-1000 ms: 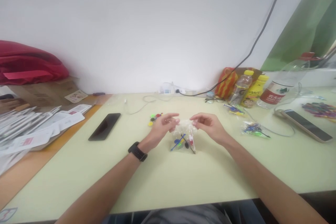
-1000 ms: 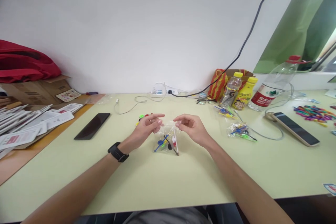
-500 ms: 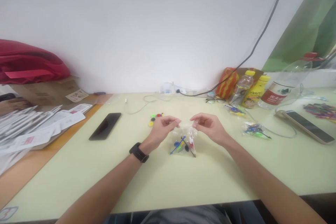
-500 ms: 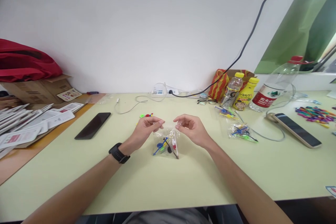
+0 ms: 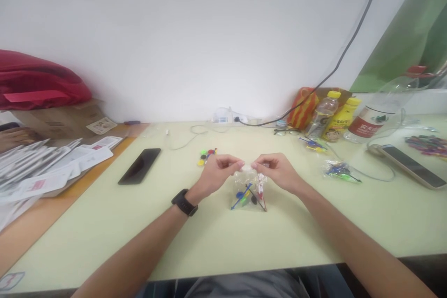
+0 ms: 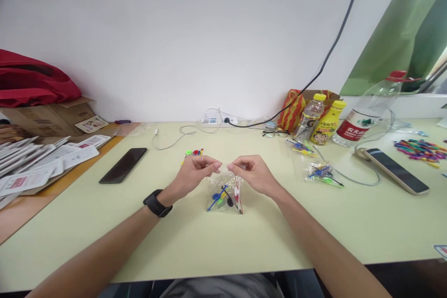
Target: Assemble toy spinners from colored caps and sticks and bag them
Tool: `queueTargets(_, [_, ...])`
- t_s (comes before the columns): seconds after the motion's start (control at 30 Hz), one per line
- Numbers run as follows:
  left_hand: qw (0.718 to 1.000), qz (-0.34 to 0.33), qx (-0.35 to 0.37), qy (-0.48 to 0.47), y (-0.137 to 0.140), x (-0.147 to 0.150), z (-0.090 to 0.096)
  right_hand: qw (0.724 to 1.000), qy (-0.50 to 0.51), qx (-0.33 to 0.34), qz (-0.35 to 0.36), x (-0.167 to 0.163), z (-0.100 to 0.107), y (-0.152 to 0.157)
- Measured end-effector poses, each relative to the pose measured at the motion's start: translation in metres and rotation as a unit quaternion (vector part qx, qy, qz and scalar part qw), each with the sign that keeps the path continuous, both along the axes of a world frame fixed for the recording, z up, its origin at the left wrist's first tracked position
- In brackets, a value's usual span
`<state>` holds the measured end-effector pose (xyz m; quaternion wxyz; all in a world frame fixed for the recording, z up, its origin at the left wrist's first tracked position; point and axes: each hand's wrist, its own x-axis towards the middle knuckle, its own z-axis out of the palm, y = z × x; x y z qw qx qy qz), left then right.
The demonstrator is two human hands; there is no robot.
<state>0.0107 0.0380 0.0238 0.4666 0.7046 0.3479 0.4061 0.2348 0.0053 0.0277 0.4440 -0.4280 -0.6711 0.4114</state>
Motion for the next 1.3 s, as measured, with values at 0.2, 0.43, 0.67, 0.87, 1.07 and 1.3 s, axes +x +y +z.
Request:
queueTargets(0.2, [0.999, -0.004, -0.033, -0.018, 0.008, -0.006, 0.0, 0.999, 0.014, -0.007, -0.033, 0.007, 0.001, 0.003])
queueTargets(0.43, [0.998, -0.026, -0.056, -0.027, 0.005, -0.004, 0.0, 0.999, 0.016, 0.004, -0.046, 0.007, -0.003, 0.005])
queueTargets(0.67, [0.998, -0.044, -0.048, -0.022, 0.0, 0.002, -0.006, 0.999, 0.031, -0.001, -0.012, 0.002, -0.005, 0.003])
queueTargets(0.87, [0.997, -0.044, -0.062, -0.012, 0.006, -0.003, -0.007, 0.997, 0.047, -0.051, 0.02, 0.005, -0.003, 0.004])
queueTargets(1.07, [0.997, -0.047, -0.064, -0.007, 0.016, -0.012, -0.008, 0.997, 0.042, -0.051, 0.029, 0.014, -0.007, 0.009])
queueTargets(1.3, [0.994, -0.063, -0.086, -0.02, 0.019, -0.016, -0.011, 0.998, 0.037, -0.034, 0.038, 0.02, -0.014, 0.013])
